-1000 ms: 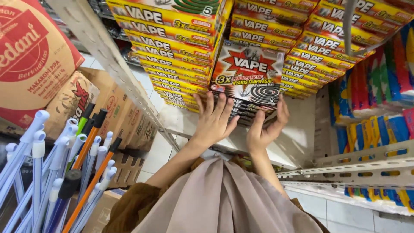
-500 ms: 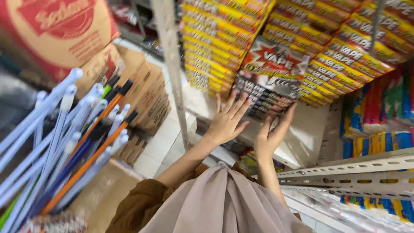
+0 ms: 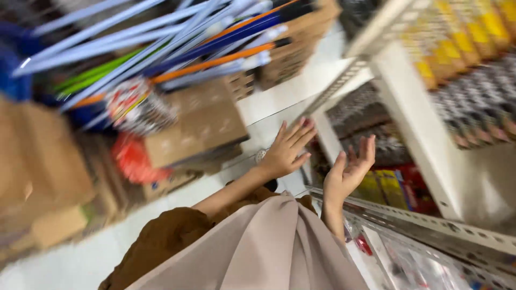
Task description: The person organizes boxed mosquito repellents on a store shelf by hand, repeatedly picking up boxes, turning them over, and aligning the stacks of boxes on the shelf.
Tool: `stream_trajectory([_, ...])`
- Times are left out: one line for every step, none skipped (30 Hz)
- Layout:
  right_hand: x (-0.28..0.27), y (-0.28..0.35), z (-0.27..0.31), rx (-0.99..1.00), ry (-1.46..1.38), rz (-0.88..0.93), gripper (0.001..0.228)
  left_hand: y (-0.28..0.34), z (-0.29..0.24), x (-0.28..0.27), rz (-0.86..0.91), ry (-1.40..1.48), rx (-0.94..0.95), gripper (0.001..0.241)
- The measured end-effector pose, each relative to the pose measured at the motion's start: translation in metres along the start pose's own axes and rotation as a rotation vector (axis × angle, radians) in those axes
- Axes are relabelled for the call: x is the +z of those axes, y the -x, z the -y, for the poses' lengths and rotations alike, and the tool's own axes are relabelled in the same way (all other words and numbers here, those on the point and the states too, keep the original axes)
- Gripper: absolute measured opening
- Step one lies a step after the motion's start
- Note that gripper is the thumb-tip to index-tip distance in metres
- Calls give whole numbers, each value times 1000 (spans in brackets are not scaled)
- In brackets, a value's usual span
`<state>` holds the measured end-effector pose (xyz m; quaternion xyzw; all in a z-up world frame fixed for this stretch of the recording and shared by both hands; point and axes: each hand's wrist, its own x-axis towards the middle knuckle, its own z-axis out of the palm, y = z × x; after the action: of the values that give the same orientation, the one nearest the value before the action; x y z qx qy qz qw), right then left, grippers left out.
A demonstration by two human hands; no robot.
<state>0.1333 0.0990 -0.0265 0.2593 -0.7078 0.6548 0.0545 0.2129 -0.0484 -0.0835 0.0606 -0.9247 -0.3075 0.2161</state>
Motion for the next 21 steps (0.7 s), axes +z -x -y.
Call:
stream_trajectory([10, 11, 3, 25, -16, 45, 60, 20, 9, -8, 5, -32, -76, 70])
stream_trajectory([18, 21, 7, 28, -21, 116, 59, 35, 16, -13, 7, -54, -135, 70])
stream_trajectory([26, 32, 11, 32, -26, 187, 58, 57, 23, -19, -33, -49, -179, 68])
stream_trajectory([35, 35, 14, 23, -30, 250, 58, 77, 33, -29, -78, -46, -210, 66])
stream_trajectory([45, 39, 16, 44, -34, 287, 56, 95, 42, -37, -124, -43, -241, 64])
stream_trajectory([56, 46, 17, 69, -37, 329, 54, 114, 49, -43, -165, -29, -318, 63])
stream_trajectory([67, 52, 18, 94, -38, 371, 53, 132, 55, -48, -207, -15, -395, 62])
stream_trajectory([75, 58, 19, 66, -22, 429, 52, 152, 59, -54, -244, 2, -476, 61])
stream_trajectory([85, 62, 21, 38, -8, 487, 51, 171, 62, -61, -293, 0, -505, 59])
stream_trajectory([98, 67, 22, 6, 4, 539, 49, 188, 67, -69, -342, -6, -529, 58])
stream_trajectory([110, 71, 24, -3, -6, 590, 48, 201, 71, -77, -391, -12, -552, 56])
stream_trajectory([123, 75, 26, -10, -19, 639, 46, 212, 74, -85, -416, -11, -597, 55])
stream_trajectory([137, 79, 29, -17, -32, 689, 44, 222, 77, -95, -440, -9, -642, 54])
stream_trajectory([150, 85, 31, -26, -30, 741, 42, 233, 81, -105, -461, -6, -685, 53])
stream_trajectory([165, 91, 34, -35, -27, 794, 41, 243, 87, -118, -481, -11, -699, 50])
stream_trajectory([176, 97, 37, -42, -19, 843, 40, 251, 92, -132, -496, -9, -710, 48])
stream_trajectory([189, 104, 40, -32, -9, 872, 38, 259, 94, -143, -511, -8, -722, 46])
stream_trajectory([205, 112, 42, -25, -2, 893, 37, 269, 96, -156, -517, -34, -718, 44])
stream_trajectory([219, 119, 45, -18, 6, 914, 36, 280, 98, -169, -522, -59, -714, 43])
stream_trajectory([238, 125, 47, -11, -32, 938, 36, 286, 108, -187, -530, -96, -694, 41])
stream_trajectory([257, 133, 50, -4, -69, 962, 36, 292, 118, -203, -549, -102, -689, 41])
